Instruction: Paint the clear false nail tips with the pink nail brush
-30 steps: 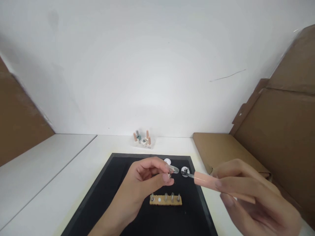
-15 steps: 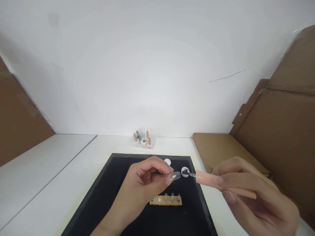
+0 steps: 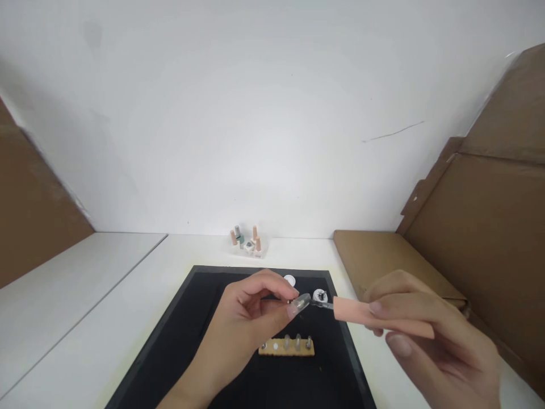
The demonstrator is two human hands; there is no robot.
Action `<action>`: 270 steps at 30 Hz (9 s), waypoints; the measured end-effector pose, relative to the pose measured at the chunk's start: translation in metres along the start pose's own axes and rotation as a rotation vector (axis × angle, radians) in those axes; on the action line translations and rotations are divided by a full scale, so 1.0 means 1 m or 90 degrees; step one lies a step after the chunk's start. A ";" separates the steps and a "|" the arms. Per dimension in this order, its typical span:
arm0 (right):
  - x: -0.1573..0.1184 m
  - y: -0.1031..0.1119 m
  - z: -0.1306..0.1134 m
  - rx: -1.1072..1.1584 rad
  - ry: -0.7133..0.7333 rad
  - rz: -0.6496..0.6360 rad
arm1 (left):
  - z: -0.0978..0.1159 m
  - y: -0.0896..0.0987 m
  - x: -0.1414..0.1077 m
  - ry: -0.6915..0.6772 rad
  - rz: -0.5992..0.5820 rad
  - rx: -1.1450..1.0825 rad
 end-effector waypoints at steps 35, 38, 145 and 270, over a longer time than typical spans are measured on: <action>-0.013 -0.003 0.023 0.020 -0.097 -0.005 | -0.015 -0.008 -0.003 0.103 -0.056 -0.084; -0.016 0.003 0.024 0.022 -0.096 0.018 | -0.017 -0.010 -0.002 0.096 -0.060 -0.064; -0.012 0.006 0.024 0.055 -0.092 -0.015 | 0.020 -0.006 -0.017 -0.129 0.002 0.160; -0.011 0.007 0.014 0.068 -0.041 0.036 | 0.031 -0.008 -0.013 -0.186 0.004 0.176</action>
Point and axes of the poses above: each hand's wrist, its own x-axis towards the middle knuckle, its own y-axis out of the back of the hand, z = x × y, the point moved 10 cm from there along x, towards the middle knuckle, and after that the axes turned 2 degrees about y, right-handed, at the moved point
